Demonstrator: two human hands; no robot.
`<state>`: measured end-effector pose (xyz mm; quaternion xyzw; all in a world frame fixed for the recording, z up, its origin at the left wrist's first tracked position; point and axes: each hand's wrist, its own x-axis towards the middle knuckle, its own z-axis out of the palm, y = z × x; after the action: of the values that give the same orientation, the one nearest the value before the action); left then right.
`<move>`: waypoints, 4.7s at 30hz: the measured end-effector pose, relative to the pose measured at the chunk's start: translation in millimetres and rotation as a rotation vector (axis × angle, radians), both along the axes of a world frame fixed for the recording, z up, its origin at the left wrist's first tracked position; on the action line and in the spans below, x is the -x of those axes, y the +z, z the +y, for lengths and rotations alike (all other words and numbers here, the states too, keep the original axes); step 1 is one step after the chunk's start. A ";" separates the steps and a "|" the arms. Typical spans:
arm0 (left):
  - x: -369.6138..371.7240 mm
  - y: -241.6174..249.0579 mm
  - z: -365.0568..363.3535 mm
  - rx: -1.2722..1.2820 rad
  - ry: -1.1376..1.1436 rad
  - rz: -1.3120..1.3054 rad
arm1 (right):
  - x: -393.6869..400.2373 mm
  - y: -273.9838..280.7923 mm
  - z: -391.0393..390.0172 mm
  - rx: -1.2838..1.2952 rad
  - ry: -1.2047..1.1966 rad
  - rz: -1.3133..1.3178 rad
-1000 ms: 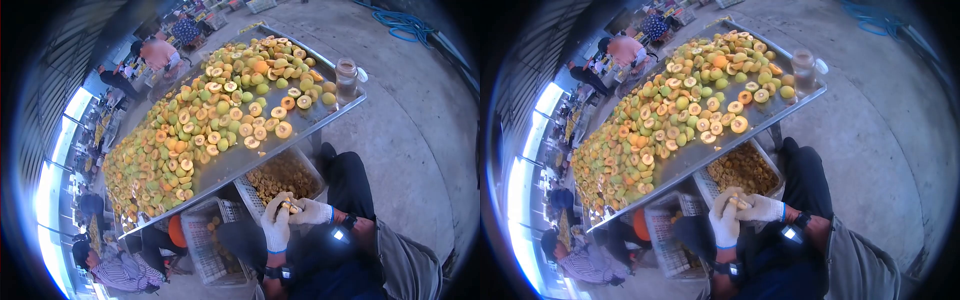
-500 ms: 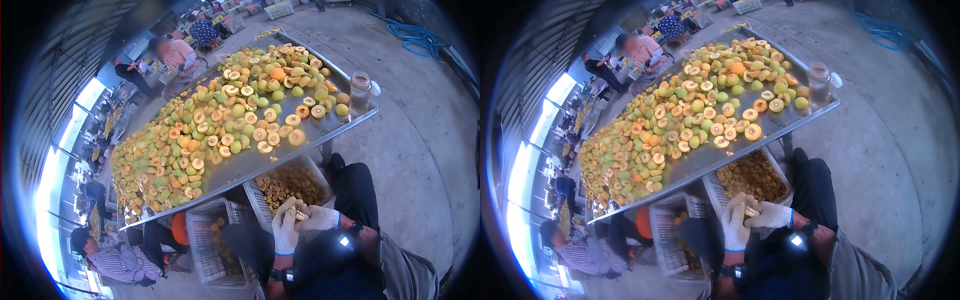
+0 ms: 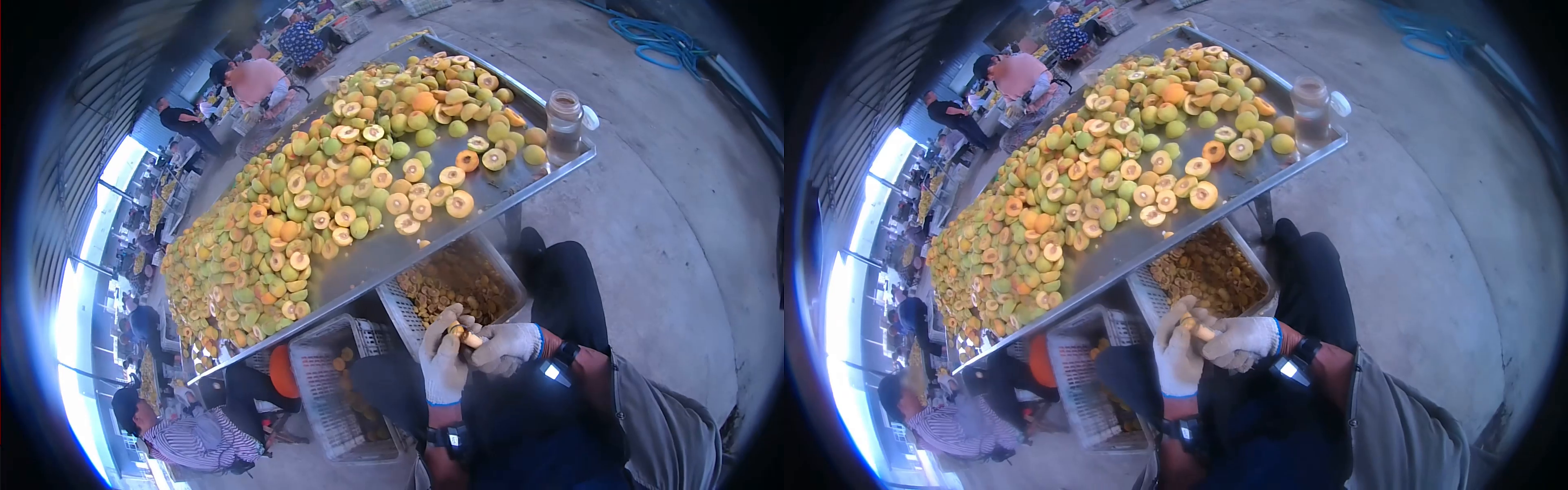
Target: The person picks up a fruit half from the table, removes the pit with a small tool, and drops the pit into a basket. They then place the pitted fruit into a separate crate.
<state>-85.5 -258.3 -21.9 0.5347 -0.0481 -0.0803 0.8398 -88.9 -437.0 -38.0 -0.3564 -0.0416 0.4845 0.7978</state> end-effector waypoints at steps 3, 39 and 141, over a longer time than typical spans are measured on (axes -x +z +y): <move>-7.6 -16.6 0.7 0.222 0.067 0.158 | -3.5 -6.4 0.7 -0.180 0.019 0.124; -291.3 -49.9 -18.8 -1.555 0.251 0.141 | -20.7 -12.2 4.2 0.440 -0.516 -0.137; -33.3 62.5 -22.3 -0.075 0.301 0.003 | 14.0 44.9 40.1 0.671 -0.504 -0.763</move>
<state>-52.2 -280.5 40.5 0.5669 0.0368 0.0441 0.8218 -102.9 -397.0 6.9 -0.7392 -0.0846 0.1026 0.6603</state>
